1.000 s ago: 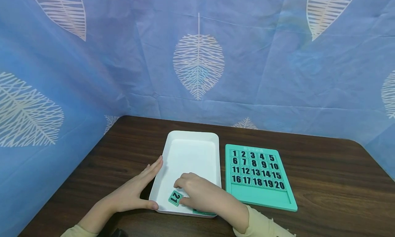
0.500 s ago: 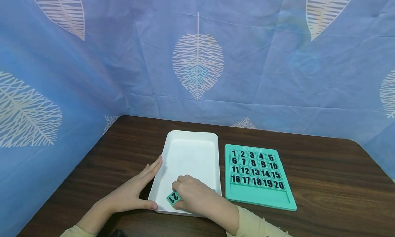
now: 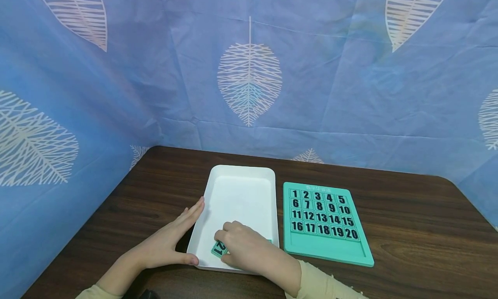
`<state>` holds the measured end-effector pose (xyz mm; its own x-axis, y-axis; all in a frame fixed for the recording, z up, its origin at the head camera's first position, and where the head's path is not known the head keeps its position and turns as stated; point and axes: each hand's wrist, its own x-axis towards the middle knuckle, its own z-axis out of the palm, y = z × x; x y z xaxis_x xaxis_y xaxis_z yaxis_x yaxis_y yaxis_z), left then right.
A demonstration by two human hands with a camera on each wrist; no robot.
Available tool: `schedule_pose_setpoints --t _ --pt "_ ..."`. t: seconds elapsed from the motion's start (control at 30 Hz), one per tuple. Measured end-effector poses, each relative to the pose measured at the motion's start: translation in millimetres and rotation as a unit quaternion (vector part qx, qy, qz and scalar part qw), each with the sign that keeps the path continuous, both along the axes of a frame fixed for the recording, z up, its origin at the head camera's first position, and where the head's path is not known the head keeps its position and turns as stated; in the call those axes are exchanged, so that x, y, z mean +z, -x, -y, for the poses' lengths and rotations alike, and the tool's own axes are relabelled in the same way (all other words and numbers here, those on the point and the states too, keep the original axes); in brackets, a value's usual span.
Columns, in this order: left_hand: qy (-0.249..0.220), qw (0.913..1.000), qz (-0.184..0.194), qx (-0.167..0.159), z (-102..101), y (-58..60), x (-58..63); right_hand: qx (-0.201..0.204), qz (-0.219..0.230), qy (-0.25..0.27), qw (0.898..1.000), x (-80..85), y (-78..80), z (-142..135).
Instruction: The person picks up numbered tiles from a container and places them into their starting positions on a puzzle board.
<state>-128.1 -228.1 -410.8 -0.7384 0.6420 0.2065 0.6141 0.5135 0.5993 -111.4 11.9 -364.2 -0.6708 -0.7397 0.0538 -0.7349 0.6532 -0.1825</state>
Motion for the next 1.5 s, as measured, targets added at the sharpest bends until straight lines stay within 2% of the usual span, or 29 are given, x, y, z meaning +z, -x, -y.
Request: schedule_pose_setpoints --t 0.2,0.37,0.47,0.57,0.77,0.87,1.03,1.3,1.5 --pt "-0.004 1.0000 -0.002 -0.003 -0.2 0.0 0.9 -0.008 0.018 0.016 1.000 3.3 -1.1 -3.2" --pt "-0.002 1.0000 -0.002 -0.004 -0.4 -0.8 1.8 -0.013 0.056 0.048 0.997 9.4 0.2 -11.6" --pt "0.002 1.0000 0.003 -0.003 0.2 -1.2 2.1 -0.013 0.111 0.092 0.990 15.2 2.1 -21.6" --pt "0.008 0.9999 0.009 0.002 0.3 -1.3 2.4 -0.009 0.159 0.142 0.977 19.7 5.0 -33.8" --pt "0.019 0.9997 0.010 0.010 -0.1 -1.3 2.7 0.012 0.199 0.196 0.960 25.8 11.7 -59.4" --pt "0.014 0.9998 0.010 0.004 0.0 -1.3 2.4 0.020 0.202 0.203 0.958 29.1 14.2 -72.3" --pt "0.015 0.9998 0.009 -0.002 -0.7 -1.1 2.4 0.001 0.188 0.209 0.960 35.5 13.8 -95.4" --pt "0.005 0.9998 0.015 -0.008 -0.1 0.6 2.3 -0.064 0.170 0.197 0.963 42.2 11.3 -129.7" --pt "0.003 0.9999 0.010 -0.012 0.6 0.4 1.4 -0.105 0.165 0.169 0.966 38.5 14.1 -149.4"
